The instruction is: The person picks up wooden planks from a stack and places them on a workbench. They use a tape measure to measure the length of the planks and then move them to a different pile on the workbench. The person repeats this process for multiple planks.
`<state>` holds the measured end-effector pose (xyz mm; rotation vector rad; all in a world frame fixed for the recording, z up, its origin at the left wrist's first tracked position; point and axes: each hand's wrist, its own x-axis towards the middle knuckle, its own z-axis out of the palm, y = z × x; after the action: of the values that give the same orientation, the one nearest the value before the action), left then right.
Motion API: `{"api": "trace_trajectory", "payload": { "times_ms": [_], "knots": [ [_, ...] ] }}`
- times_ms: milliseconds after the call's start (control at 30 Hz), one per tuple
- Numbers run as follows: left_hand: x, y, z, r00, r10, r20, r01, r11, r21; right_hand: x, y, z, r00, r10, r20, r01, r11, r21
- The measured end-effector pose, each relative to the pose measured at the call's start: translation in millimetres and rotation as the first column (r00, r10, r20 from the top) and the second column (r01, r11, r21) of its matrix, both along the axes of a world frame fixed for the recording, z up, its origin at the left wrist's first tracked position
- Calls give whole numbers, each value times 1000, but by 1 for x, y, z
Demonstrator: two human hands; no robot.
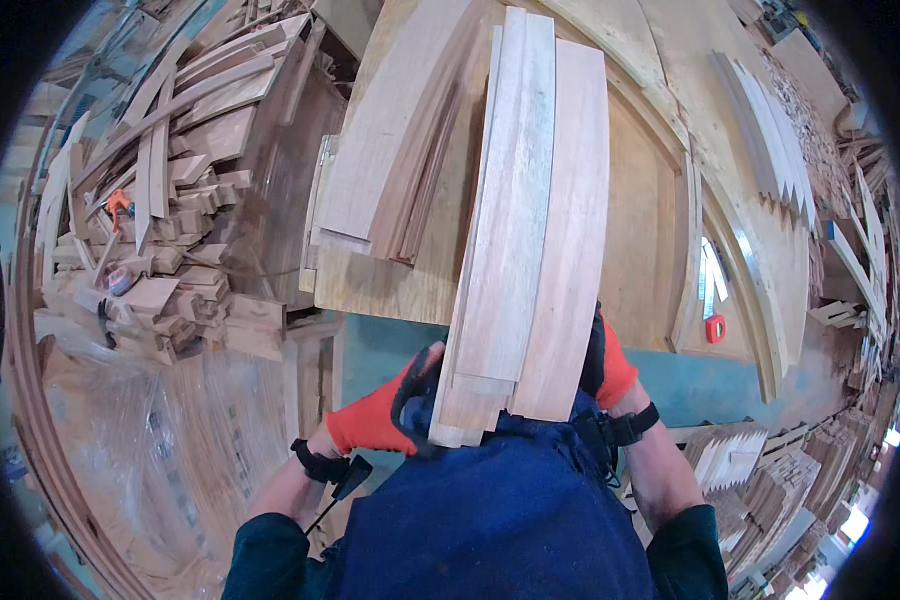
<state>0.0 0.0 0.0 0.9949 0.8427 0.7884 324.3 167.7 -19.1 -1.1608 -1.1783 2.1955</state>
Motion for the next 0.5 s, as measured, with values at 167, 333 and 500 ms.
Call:
{"api": "trace_trajectory", "payload": {
  "times_ms": [167, 333, 500],
  "knots": [
    [-11, 3, -12, 974, 6, -224, 6, 999, 54, -23, 11, -13, 996, -37, -79, 47, 992, 120],
    [-9, 7, -29, 884, 108, -456, 8, 970, 244, -27, 16, -14, 993, 0, -114, 19, 987, 161],
    [-8, 39, -18, 895, 179, -410, -89, 969, 230, -33, 19, -17, 990, 47, -132, -4, 951, 309]
  ]
}}
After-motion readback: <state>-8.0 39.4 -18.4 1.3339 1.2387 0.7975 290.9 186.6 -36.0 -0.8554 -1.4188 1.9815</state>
